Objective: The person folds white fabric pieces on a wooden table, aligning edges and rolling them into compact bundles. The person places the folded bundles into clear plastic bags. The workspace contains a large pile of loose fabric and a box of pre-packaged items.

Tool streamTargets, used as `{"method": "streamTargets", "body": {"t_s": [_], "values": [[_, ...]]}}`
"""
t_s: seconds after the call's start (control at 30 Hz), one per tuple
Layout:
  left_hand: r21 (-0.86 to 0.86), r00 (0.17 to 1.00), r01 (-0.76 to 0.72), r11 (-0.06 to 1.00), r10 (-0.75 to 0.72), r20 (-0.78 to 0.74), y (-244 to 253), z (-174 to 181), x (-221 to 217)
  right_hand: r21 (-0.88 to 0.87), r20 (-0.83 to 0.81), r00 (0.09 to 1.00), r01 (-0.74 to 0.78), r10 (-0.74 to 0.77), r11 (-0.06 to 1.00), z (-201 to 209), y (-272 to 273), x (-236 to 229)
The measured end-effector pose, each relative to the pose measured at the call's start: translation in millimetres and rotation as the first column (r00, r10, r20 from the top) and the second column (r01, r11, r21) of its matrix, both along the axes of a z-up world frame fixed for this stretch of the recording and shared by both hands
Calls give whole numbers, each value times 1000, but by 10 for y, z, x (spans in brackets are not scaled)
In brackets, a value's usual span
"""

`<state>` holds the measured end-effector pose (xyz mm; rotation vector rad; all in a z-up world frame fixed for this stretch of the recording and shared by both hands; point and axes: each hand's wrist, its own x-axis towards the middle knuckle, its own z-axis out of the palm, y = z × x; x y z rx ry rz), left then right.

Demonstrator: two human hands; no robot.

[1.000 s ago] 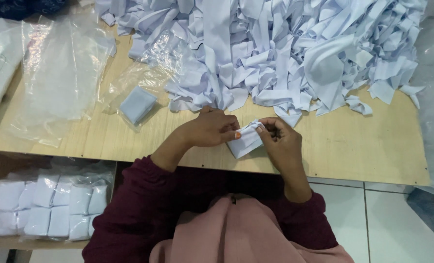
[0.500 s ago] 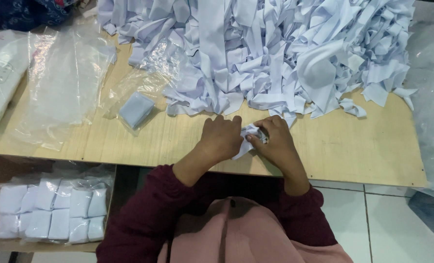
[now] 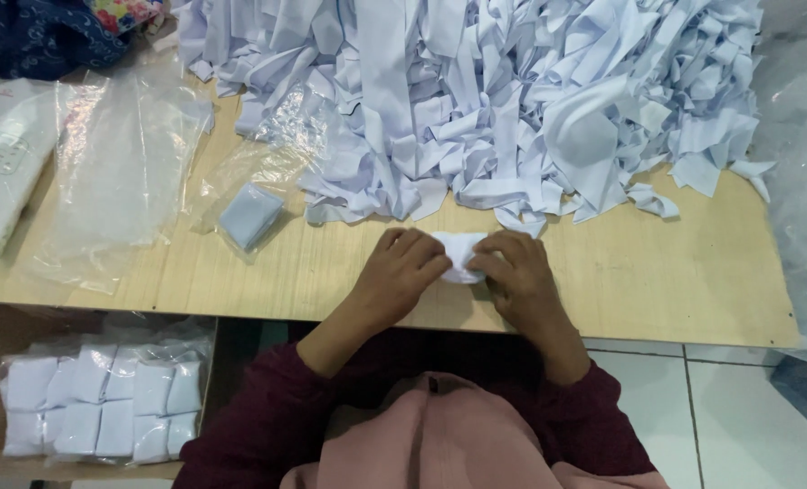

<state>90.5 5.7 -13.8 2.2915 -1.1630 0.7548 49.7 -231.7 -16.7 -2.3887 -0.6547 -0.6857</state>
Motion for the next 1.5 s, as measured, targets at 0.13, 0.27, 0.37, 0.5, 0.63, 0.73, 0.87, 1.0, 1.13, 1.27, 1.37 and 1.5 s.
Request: {"method": "streamTargets", "body": {"t_s": [0.13,0.27,0.37,0.5,0.63,0.73,0.87,1.0,1.13,1.27,1.37,1.5], "values": [[64,918,130,989,-96,-384,128,80,-179,-107,-225,974,-61,36,992,32,-67,-179],[-181,862,26,983,-114,-495,87,-69,-174,-12,-202,979,-9,7,1000,39,-6,-206],[-234,841,-139,962,-10,-541,-2,-48,-250,45,-129,991,37,-30,998,-53,67,-199],[-86,796,-229,970,136,-590,-10,259,-296,75,-166,986,46,-34,996,60,74,-227],[35,666,-255,966,202,-718,-34,436,-304,244,-292,956,50,24,969,151,23,-222],[113,612,-260,959,254,-749,-66,544,-280,202,-303,953,67,-3,977,161,16,-146],[187,551,-265,946,308,-776,-66,615,-254,141,-295,946,-95,134,985,138,60,-18],[193,600,-251,949,309,-738,-42,429,-226,40,-322,926,-192,195,980,-62,-20,30],[80,562,-282,956,232,-794,-79,451,-284,-84,-269,952,-178,150,980,-174,-18,-1],[-69,545,-310,948,117,-830,-35,390,-281,-52,-254,957,-158,140,986,-172,50,-48],[-101,483,-300,948,59,-874,14,211,-205,-52,-184,974,-145,134,988,-97,103,-107],[-61,425,-243,968,50,-904,23,360,-216,-38,-180,971,-168,158,985,-160,63,-73]]}}
